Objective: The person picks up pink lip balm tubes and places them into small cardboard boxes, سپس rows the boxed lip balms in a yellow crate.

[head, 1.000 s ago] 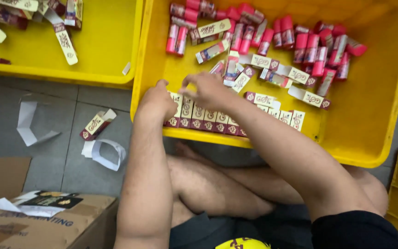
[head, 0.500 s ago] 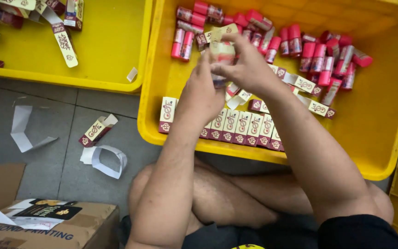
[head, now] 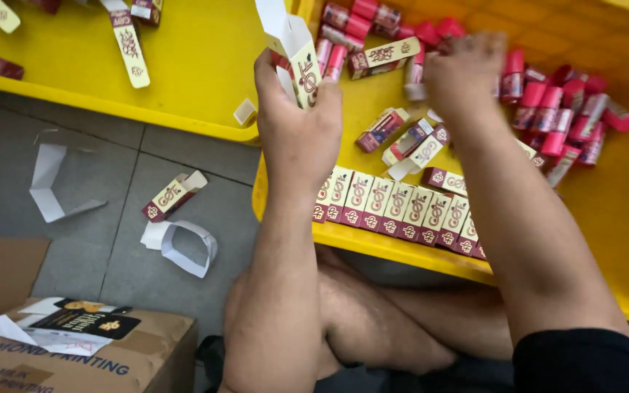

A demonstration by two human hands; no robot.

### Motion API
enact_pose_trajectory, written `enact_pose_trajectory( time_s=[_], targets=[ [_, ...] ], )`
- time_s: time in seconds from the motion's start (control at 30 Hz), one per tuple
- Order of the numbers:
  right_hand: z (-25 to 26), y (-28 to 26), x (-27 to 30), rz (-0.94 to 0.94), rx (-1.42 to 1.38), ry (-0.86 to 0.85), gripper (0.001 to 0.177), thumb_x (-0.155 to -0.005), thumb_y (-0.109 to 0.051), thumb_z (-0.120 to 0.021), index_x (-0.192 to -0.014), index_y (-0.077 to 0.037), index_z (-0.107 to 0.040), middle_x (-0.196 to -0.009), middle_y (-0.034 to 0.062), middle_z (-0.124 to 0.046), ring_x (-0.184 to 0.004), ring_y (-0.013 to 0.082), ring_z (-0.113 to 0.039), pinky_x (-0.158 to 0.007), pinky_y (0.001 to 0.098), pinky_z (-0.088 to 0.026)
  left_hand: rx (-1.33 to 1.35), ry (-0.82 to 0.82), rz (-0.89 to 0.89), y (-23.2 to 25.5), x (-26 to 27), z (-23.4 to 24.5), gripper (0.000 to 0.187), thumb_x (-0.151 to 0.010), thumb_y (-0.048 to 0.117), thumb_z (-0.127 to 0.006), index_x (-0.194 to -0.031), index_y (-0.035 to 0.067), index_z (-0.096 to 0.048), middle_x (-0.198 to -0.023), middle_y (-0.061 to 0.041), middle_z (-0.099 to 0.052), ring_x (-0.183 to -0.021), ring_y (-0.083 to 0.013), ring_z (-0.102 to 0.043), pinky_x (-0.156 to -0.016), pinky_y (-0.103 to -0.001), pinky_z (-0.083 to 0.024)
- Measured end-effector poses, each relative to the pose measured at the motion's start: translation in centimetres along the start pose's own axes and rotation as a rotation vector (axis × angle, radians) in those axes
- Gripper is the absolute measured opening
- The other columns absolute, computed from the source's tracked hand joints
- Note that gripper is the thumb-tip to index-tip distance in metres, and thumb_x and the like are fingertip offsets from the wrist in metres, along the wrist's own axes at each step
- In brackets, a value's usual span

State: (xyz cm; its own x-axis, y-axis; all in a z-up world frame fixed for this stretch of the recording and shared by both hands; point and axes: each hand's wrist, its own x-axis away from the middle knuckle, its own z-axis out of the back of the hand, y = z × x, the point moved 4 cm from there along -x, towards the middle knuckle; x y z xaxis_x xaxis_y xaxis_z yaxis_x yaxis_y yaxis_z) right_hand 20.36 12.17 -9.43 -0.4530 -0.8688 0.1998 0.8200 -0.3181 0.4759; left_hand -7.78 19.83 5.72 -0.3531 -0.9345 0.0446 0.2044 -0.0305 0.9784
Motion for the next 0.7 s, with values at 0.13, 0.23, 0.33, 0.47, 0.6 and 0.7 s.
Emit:
enact_pose_trajectory(
  time_s=[0.13, 0.23, 0.33, 0.47, 0.6, 0.7],
  targets=[
    [6.0, -2.6, -0.3, -0.037, -0.095, 0.128, 0.016, -0.084, -0.020, -0.066, -0.095, -0.017, -0.077, -0.093, 0.0098, -0.069, -0.078, 0.0312, -0.063, -0.062, 0.0493, -0.051, 0.074, 0.016, -0.006, 0.0, -0.3, 0.3, 0.058, -0.092, 0.012, -0.055, -0.144, 0.005, -0.031, -0.118, -0.019, -0.065, -0.089, -0.0238, -0.075, -0.076, -0.035, -0.062],
    [8.4, -9.4, -1.5, -0.075, -0.849, -0.209, 0.070, -0.096, -0.044, -0.066, -0.149, -0.001, -0.049, -0.123, 0.0206, -0.070, -0.106, 0.0360, -0.071, -0.086, 0.0497, -0.058, 0.126, 0.053, -0.016, -0.4, -0.4, -0.1, 0.053, -0.092, 0.013, -0.058, -0.139, 0.004, -0.035, -0.116, -0.016, -0.067, -0.097, -0.0223, -0.071, -0.087, -0.034, -0.057],
    [4.4, -13.6, -4.2, -0.241, -1.108, -0.156, 0.048, -0.107, -0.030, -0.024, -0.133, -0.001, -0.053, -0.118, 0.0261, -0.068, -0.105, 0.0437, -0.067, -0.088, 0.0587, -0.051, 0.150, 0.040, -0.029, -0.5, -0.4, 0.2, 0.054, -0.091, 0.012, -0.057, -0.140, 0.003, -0.036, -0.120, -0.018, -0.066, -0.099, -0.0245, -0.072, -0.089, -0.035, -0.057],
    [2.8, -13.9, -4.9, -0.346, -1.090, -0.110, 0.039, -0.102, -0.020, -0.039, -0.136, -0.003, -0.044, -0.117, 0.0282, -0.067, -0.106, 0.0457, -0.067, -0.091, 0.0590, -0.052, 0.131, 0.055, -0.024, -0.7, -0.4, 1.1, 0.054, -0.090, 0.013, -0.059, -0.139, 0.002, -0.040, -0.115, -0.017, -0.068, -0.095, -0.0233, -0.073, -0.086, -0.034, -0.058],
    [5.4, -9.4, -0.3, -0.217, -1.332, -0.228, 0.087, -0.084, -0.014, -0.076, -0.155, -0.009, -0.027, -0.105, 0.0174, -0.067, -0.092, 0.0283, -0.067, -0.075, 0.0370, -0.053, 0.046, 0.021, -0.102, -0.5, -0.1, 0.8, 0.054, -0.089, 0.010, -0.066, -0.138, 0.002, -0.045, -0.122, -0.017, -0.067, -0.103, -0.0259, -0.074, -0.088, -0.036, -0.060],
    [10.7, -4.2, 7.0, -0.082, -1.616, -0.217, 0.091, -0.083, -0.004, -0.071, -0.159, -0.014, -0.022, -0.105, 0.0210, -0.065, -0.081, 0.0252, -0.072, -0.064, 0.0334, -0.061, 0.011, -0.061, -0.148, 0.0, 1.0, -0.8, 0.054, -0.088, 0.006, -0.069, -0.138, 0.002, -0.049, -0.125, -0.017, -0.066, -0.107, -0.0277, -0.073, -0.090, -0.036, -0.060]
  ],
)
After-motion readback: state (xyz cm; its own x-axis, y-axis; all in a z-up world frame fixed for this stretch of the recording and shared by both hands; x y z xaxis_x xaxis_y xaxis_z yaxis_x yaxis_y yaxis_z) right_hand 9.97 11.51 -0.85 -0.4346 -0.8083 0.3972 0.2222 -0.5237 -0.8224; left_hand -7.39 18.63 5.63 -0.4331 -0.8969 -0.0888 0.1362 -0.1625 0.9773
